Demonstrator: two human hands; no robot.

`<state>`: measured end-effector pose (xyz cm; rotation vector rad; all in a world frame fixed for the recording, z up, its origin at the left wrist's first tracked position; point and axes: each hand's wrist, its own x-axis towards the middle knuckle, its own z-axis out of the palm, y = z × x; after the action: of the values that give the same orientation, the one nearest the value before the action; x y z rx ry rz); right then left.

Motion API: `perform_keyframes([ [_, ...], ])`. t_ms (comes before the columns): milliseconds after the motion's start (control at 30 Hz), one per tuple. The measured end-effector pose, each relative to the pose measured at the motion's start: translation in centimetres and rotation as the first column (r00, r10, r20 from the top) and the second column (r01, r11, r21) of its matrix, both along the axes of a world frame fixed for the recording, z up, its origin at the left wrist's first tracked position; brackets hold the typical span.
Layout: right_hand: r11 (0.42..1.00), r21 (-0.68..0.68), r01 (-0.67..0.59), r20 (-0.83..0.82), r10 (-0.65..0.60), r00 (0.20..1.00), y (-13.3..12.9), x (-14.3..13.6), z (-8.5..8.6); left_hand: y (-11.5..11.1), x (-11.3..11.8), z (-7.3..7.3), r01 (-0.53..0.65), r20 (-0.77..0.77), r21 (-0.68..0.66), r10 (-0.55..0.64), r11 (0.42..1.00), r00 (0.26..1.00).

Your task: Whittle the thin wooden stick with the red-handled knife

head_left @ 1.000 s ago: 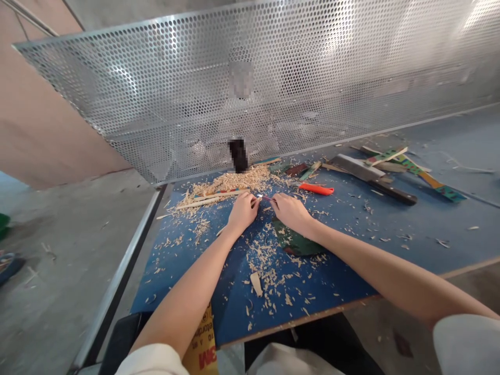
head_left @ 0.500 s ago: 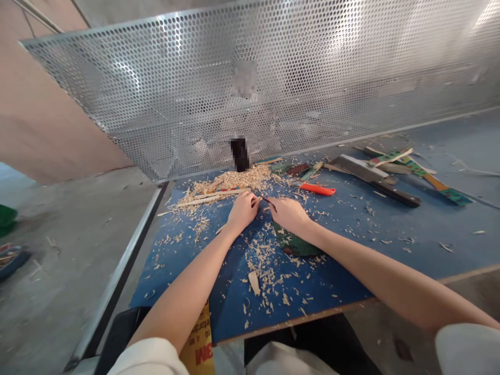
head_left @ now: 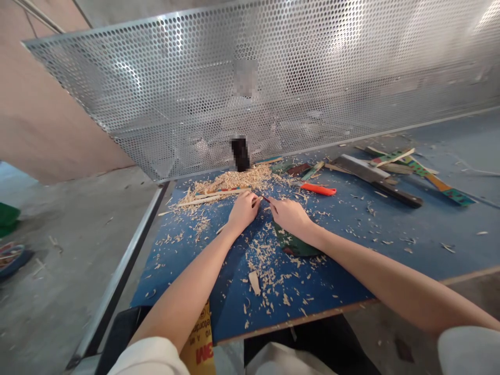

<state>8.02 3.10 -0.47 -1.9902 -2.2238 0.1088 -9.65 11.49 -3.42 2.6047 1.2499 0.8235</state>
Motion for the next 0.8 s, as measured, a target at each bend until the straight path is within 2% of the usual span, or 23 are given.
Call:
perform_keyframes([
  [567,0.999,-0.033,-0.002,0.0,0.002,1.0,-0.26,-0.15,0.49,-0.16,0.07,0.3,0.002,0.005,-0.02,-0.002,1.0,1.0],
  [800,0.999,-0.037,-0.029,0.088,0.033,0.996,-0.16,-0.46,0.2,0.14,-0.07,0.14,0.035,0.018,-0.006,-0.035,0.999,0.999],
])
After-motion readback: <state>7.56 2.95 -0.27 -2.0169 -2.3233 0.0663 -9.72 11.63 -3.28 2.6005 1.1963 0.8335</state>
